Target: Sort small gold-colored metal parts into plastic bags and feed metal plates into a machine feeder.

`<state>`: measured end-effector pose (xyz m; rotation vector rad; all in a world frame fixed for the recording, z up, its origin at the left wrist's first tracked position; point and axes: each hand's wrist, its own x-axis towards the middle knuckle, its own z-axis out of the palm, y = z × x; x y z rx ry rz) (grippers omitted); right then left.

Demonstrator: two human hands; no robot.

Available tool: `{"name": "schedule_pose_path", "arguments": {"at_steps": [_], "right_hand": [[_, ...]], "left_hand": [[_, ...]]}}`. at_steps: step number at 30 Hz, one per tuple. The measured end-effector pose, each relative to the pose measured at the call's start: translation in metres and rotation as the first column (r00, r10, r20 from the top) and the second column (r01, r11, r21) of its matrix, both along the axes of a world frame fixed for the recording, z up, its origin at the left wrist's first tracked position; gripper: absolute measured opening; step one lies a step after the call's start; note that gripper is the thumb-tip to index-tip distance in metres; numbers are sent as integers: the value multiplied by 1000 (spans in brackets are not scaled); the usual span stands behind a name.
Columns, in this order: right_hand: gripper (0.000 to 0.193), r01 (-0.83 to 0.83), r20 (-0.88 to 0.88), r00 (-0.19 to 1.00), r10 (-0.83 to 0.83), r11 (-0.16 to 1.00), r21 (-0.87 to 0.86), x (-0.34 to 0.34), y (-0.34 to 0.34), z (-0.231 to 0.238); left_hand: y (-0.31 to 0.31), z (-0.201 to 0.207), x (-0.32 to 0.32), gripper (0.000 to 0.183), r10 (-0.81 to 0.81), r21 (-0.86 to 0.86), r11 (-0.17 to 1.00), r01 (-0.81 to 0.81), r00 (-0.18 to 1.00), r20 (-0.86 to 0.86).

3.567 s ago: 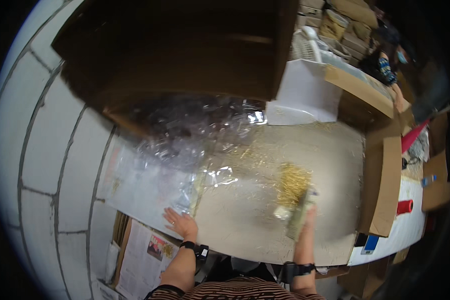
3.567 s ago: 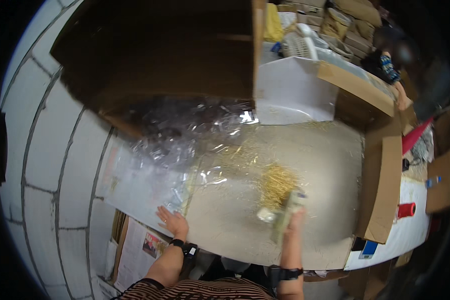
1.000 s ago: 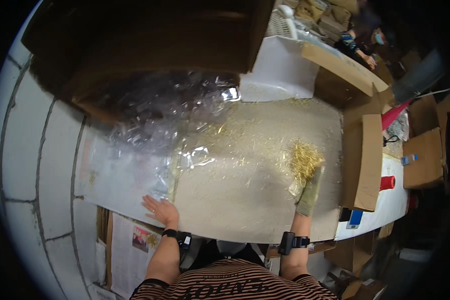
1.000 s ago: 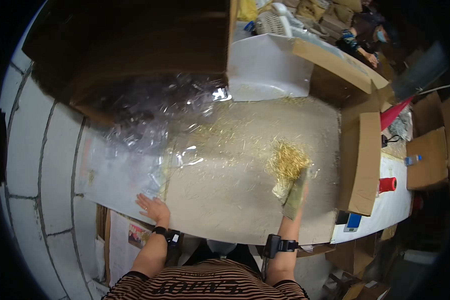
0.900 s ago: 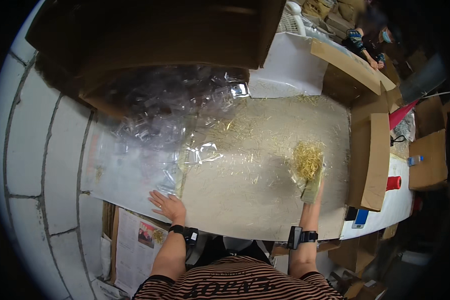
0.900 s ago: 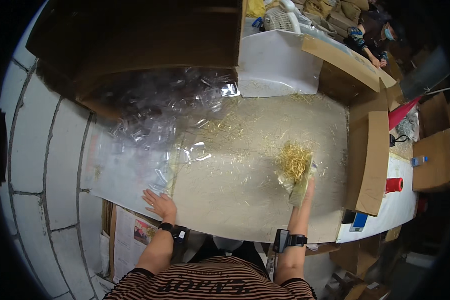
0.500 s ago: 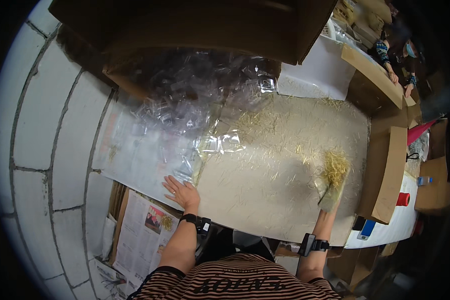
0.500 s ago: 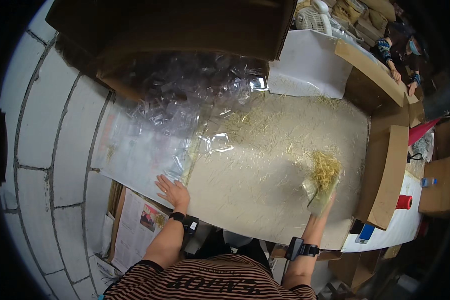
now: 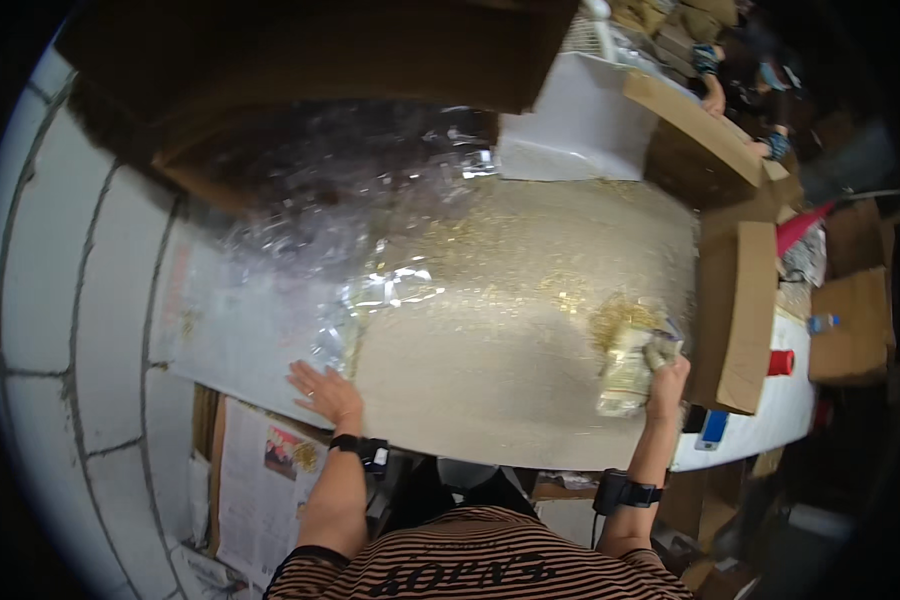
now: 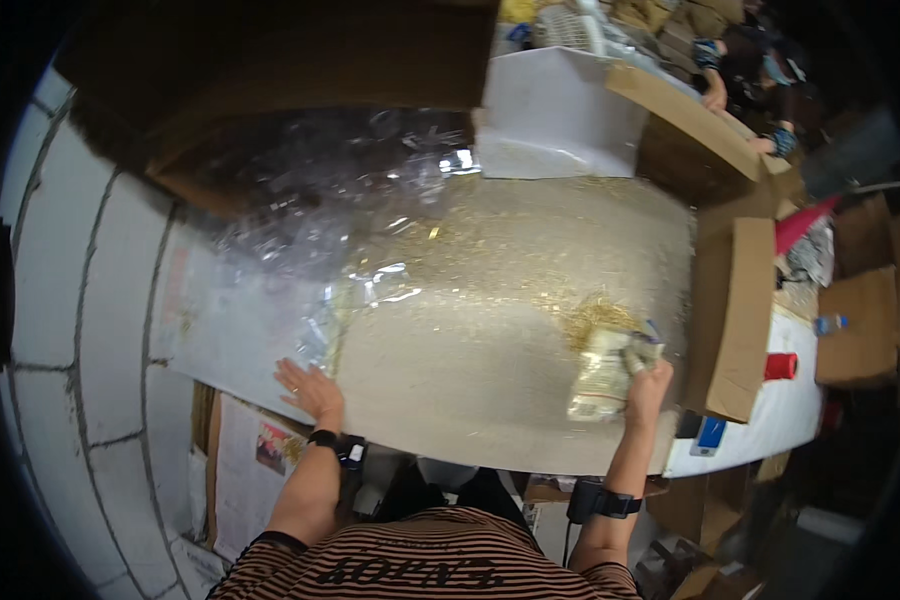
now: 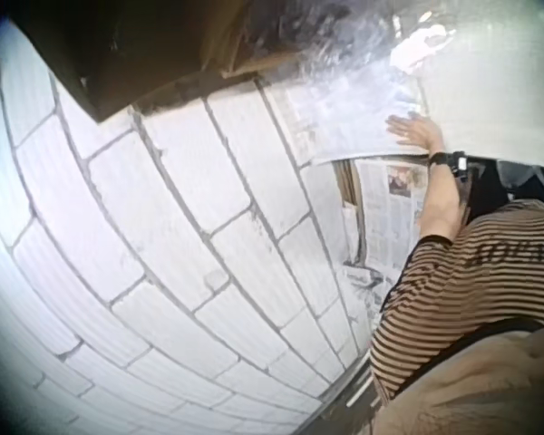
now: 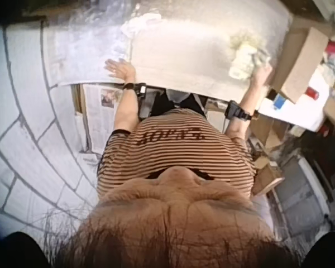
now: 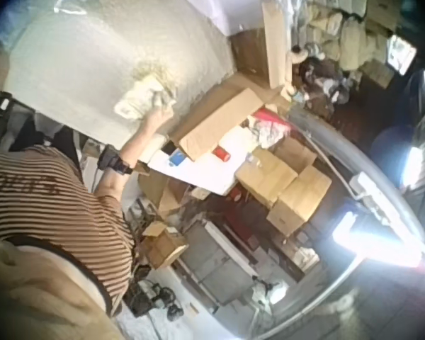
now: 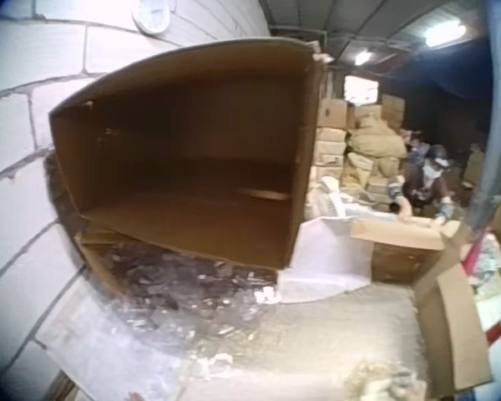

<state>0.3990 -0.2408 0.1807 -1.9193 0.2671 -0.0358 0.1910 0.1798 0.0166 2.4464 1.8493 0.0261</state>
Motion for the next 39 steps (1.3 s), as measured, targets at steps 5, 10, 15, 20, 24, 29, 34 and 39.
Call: {"name": "schedule_pose_path", "arguments": {"at_steps": [5, 10, 15, 20, 24, 29, 34, 39], "right_hand": [[11, -58, -57, 997, 58, 998, 1, -13, -18, -7], [11, 125, -160, 984, -72, 926, 356, -27, -20, -8], [13, 111, -145, 988, -56, 909, 402, -36, -37, -41], [12, 108, -224, 973, -46, 956, 272, -34, -43, -62], [12, 134, -326, 945, 25, 880, 456, -38, -40, -64], [19, 298, -449, 892, -47, 808, 508, -55, -43, -89], [43, 249, -227, 967, -112, 589, 769, -63, 36, -14], [35, 334, -512, 859, 4, 755, 565, -105, -6, -116]], "left_hand": [[-4, 16, 6, 59, 3, -14, 1000, -3, 1000, 25], [0, 7, 3, 60, 8, 0, 1000, -8, 1000, 20], [-5, 11, 7, 59, 10, -7, 1000, -10, 999, 39], [-4, 10, 6, 59, 11, -14, 1000, -11, 1000, 22], [-3, 4, 5, 58, 5, 18, 1000, -5, 1000, 25], [-3, 5, 5, 58, -5, 15, 1000, 5, 999, 40], [1, -1, 0, 58, 12, 28, 1000, -13, 1000, 29], [-1, 3, 6, 59, 18, 4, 1000, -18, 1000, 17]]}}
